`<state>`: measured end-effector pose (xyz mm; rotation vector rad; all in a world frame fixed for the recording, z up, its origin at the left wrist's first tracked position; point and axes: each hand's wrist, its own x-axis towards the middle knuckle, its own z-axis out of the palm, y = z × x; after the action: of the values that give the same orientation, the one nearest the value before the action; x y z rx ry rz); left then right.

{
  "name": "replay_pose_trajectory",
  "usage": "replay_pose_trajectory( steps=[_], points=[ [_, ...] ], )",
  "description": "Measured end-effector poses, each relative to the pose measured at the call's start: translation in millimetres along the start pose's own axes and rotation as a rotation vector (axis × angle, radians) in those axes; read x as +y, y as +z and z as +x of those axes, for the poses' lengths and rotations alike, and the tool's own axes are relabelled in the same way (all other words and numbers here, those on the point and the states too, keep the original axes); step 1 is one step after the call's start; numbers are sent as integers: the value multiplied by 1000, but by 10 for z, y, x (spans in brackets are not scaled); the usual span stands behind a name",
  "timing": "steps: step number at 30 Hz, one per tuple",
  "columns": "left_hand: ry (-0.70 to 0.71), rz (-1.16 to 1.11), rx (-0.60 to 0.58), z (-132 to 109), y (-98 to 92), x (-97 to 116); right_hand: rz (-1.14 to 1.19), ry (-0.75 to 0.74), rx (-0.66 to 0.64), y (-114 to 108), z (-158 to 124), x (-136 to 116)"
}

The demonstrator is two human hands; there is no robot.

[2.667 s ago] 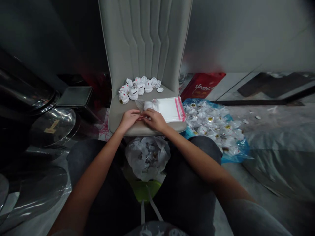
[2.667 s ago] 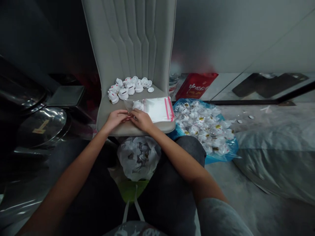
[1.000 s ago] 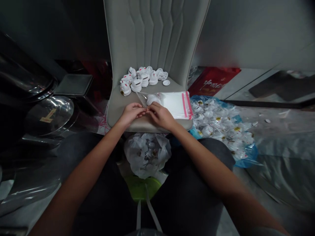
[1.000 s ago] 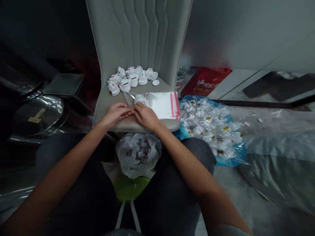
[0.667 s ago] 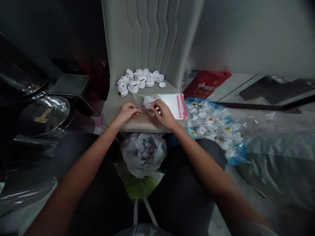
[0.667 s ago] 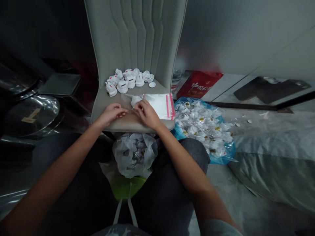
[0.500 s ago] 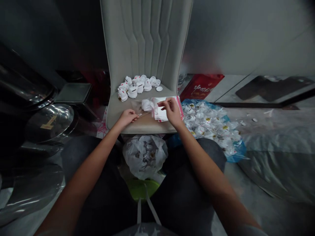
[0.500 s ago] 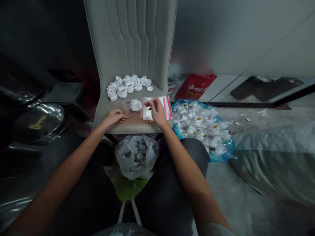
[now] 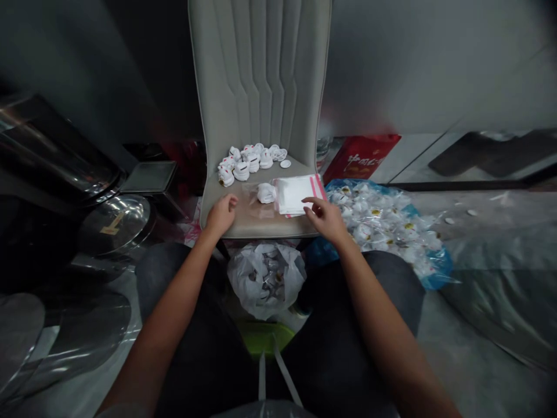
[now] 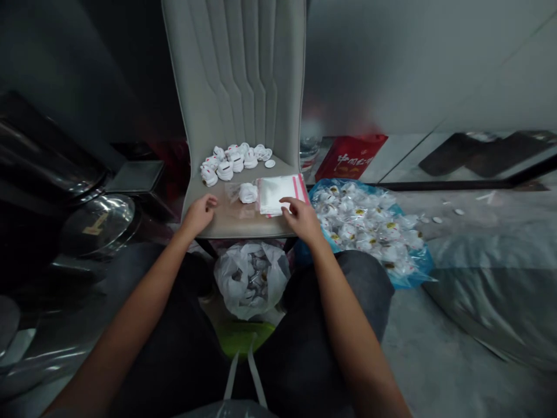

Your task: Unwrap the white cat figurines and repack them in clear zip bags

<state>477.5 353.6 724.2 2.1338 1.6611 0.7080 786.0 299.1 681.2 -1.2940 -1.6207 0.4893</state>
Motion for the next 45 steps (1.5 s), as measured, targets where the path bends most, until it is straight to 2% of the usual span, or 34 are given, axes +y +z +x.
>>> replay_pose_trajectory(
  steps=[2,4,7,11,15,19,23,30,37,45],
  points=[
    [86,61,-7,-19,20,35,-202,-92,-127,134,10,27],
    [182,82,-43,-14,68,81,-305,-123,-179,274,60,43],
    [292,101,-84,39,140,147,-362,-139,-177,457,182,63],
    [324,106,-137,158,184,198,-366,-163,-157,621,311,57],
    [279,28,-141,239,182,233,-285,-176,-106,671,385,-13],
    [212,-151,-27,239,130,286,-76,-141,4,632,451,-93],
    [103,-329,56,186,33,332,189,-8,95,576,473,-165],
    [10,-526,79,92,-58,328,521,238,20,507,338,-305],
    [-52,-738,68,130,62,299,598,317,37,471,281,-375],
    [-102,-821,104,159,119,332,623,357,57,485,313,-359]
  ],
)
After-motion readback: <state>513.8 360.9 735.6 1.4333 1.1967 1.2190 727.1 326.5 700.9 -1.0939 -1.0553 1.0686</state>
